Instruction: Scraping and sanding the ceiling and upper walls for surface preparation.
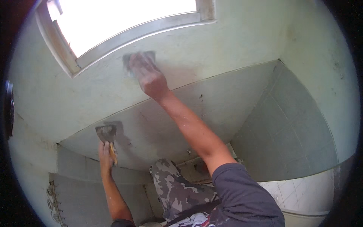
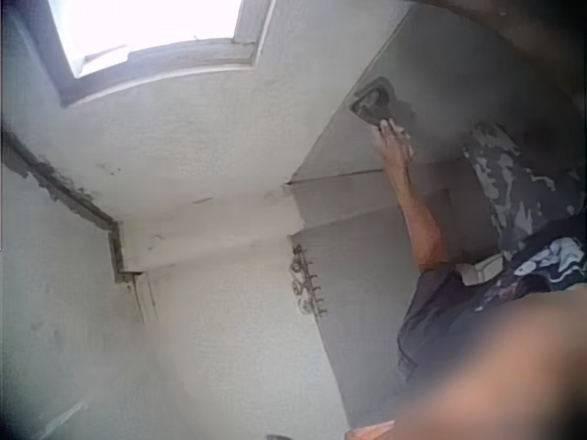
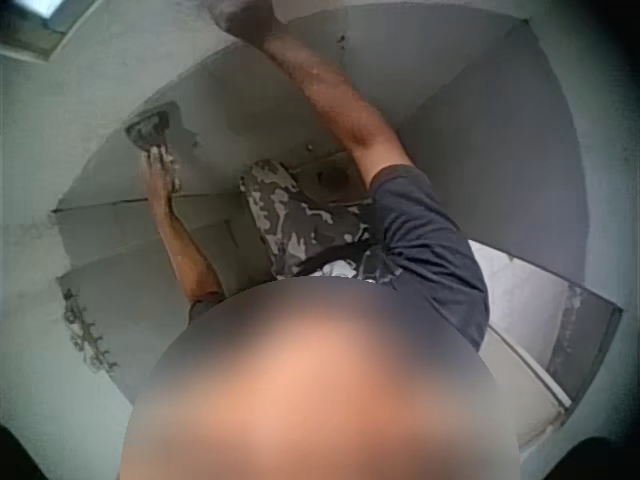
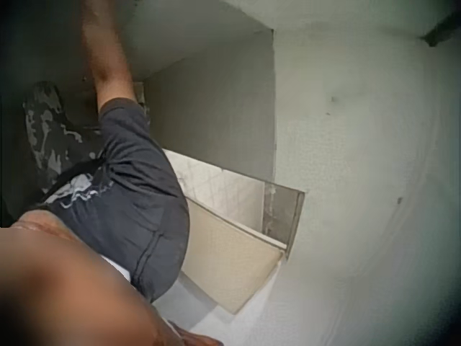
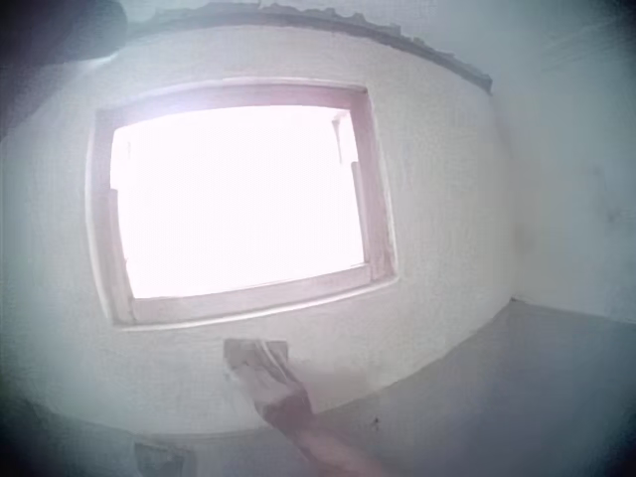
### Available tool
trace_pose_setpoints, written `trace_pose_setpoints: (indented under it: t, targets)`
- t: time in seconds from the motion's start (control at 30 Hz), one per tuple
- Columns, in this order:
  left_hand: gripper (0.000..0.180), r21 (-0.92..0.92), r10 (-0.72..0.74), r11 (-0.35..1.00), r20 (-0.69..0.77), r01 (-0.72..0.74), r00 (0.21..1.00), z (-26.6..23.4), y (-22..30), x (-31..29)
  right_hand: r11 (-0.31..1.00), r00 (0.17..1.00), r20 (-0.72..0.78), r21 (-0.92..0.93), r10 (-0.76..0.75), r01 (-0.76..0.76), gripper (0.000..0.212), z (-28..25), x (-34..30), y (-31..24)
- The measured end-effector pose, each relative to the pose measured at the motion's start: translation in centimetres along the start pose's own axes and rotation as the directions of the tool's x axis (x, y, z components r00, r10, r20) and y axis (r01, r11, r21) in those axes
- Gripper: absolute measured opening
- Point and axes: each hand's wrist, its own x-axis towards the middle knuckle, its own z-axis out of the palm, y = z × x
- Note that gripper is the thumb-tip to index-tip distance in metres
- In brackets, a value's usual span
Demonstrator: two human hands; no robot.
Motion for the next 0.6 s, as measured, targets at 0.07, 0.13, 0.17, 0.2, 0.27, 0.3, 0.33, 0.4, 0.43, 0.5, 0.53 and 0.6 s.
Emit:
trace_pose_setpoints:
  t: [0.07, 0.13, 0.17, 0.2, 0.27, 0.3, 0.33, 0.4, 0.43, 0.5, 0.53, 0.6]
  targets:
    - [0.029, 0.213, 0.166, 0.961, 0.075, -0.179, 0.983, -0.3, 3.4, 1.2, 0.967, 0.935, 0.249, 0.071, -0.254, 0.244, 0.044, -2.5, -0.1, 1.6]
    - [0.033, 0.384, 0.261, 0.875, 0.134, -0.293, 0.956, -1.1, 6.4, 2.9, 0.985, 0.981, 0.149, -0.097, -0.128, 0.143, 0.043, -6.8, 0.0, 6.9]
    - [0.035, 0.428, 0.262, 0.851, 0.157, -0.304, 0.952, -0.9, 8.3, 4.0, 0.980, 0.983, 0.161, -0.186, 0.093, -0.063, 0.042, -9.3, -0.5, 11.3]
    - [0.036, 0.525, 0.330, 0.781, 0.111, -0.337, 0.938, -1.5, 9.3, 5.3, 0.929, 0.995, 0.049, -0.365, 0.083, -0.059, 0.038, -11.1, 0.8, 11.8]
    - [0.038, 0.685, 0.478, 0.612, 0.079, -0.395, 0.875, -2.8, 12.1, 7.7, 0.902, 0.976, -0.117, -0.374, 0.186, -0.217, 0.036, -11.5, 1.4, 12.5]
    - [0.038, 0.752, 0.542, 0.514, 0.087, -0.411, 0.836, -3.6, 13.6, 8.7, 0.909, 0.974, -0.116, -0.350, 0.195, -0.224, 0.036, -10.5, 1.6, 11.7]
    - [0.038, 0.765, 0.564, 0.489, 0.089, -0.419, 0.821, -4.0, 14.7, 9.6, 0.904, 0.965, -0.130, -0.340, 0.228, -0.259, 0.036, -9.8, 1.7, 10.9]
    - [0.038, 0.768, 0.584, 0.457, 0.121, -0.449, 0.803, -4.1, 16.0, 11.3, 0.900, 0.954, -0.138, -0.317, 0.267, -0.298, 0.036, -9.1, 1.8, 9.8]
    - [0.038, 0.761, 0.587, 0.448, 0.146, -0.470, 0.796, -3.6, 16.6, 11.9, 0.900, 0.954, -0.137, -0.321, 0.265, -0.296, 0.036, -8.9, 1.9, 9.9]
    - [0.037, 0.705, 0.600, 0.495, 0.144, -0.507, 0.787, -1.1, 17.3, 12.0, 0.901, 0.954, -0.139, -0.318, 0.264, -0.295, 0.036, -9.1, 2.0, 10.2]
    - [0.036, 0.702, 0.607, 0.491, 0.149, -0.516, 0.781, 0.9, 18.0, 11.9, 0.898, 0.956, -0.125, -0.328, 0.267, -0.293, 0.035, -9.4, 2.0, 10.3]
    - [0.036, 0.700, 0.643, 0.449, 0.178, -0.555, 0.745, 5.7, 19.7, 11.6, 0.895, 0.958, -0.108, -0.340, 0.267, -0.288, 0.035, -9.8, 2.0, 10.7]
